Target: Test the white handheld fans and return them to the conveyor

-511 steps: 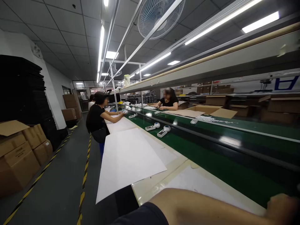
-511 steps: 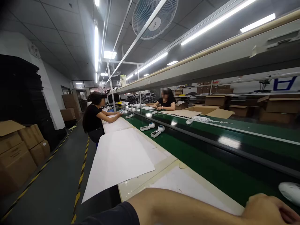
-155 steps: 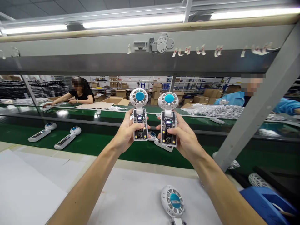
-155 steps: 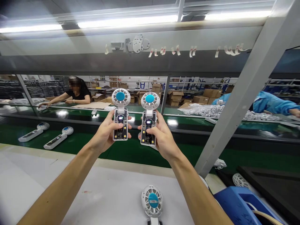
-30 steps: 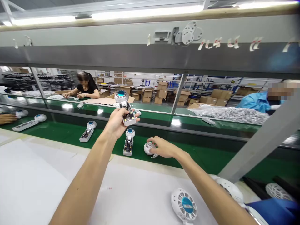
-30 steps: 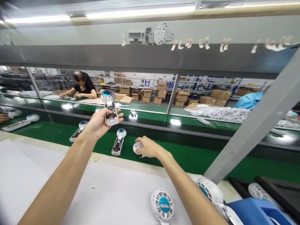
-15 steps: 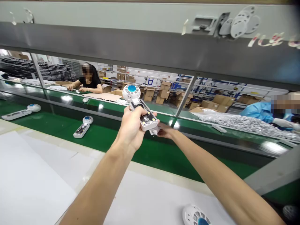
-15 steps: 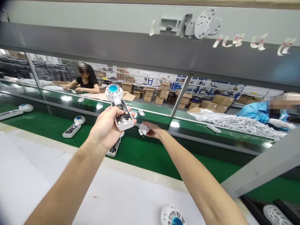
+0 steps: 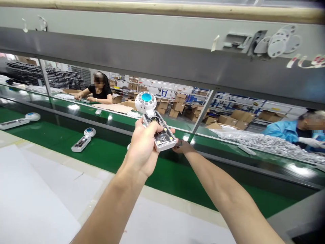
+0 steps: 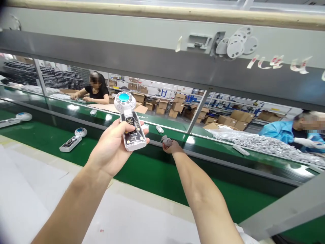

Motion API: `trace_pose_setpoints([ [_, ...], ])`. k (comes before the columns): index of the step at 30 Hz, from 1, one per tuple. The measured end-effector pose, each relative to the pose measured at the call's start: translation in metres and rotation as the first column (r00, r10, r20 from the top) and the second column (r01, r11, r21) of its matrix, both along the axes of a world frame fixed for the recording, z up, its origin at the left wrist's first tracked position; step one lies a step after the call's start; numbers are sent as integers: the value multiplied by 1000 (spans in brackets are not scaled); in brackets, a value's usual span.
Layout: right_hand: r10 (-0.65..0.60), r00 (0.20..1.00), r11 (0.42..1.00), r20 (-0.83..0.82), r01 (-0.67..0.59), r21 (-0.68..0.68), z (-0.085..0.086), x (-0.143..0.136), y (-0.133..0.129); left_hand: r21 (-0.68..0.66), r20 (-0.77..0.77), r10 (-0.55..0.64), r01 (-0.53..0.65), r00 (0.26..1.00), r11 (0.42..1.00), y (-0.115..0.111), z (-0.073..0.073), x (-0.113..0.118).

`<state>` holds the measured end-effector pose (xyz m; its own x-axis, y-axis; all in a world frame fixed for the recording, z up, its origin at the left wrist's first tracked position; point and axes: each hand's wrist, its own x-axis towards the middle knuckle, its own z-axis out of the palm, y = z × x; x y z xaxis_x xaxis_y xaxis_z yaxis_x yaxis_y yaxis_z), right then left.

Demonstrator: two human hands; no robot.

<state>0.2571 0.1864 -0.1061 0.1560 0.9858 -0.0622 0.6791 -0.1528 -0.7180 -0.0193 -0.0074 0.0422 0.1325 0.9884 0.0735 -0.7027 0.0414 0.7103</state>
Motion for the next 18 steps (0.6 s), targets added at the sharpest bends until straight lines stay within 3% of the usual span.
trace_pose_setpoints([
  [3,-140,967,988,-213,124,-88,-3,0,7,-10,-4,12,-12,1000,1000,0,1,0],
  [9,-348,803,936,-484,268,-229,-7,0,-5,-9,-38,36,-37,999,999,0,1,0],
  [14,-373,660,928,-652,267,-261,-3,7,-22,32,-72,52,-50,996,998,-4,-1,4],
  [18,-319,584,947,-746,239,-217,3,10,-20,30,-90,50,-48,995,998,-9,-3,10],
])
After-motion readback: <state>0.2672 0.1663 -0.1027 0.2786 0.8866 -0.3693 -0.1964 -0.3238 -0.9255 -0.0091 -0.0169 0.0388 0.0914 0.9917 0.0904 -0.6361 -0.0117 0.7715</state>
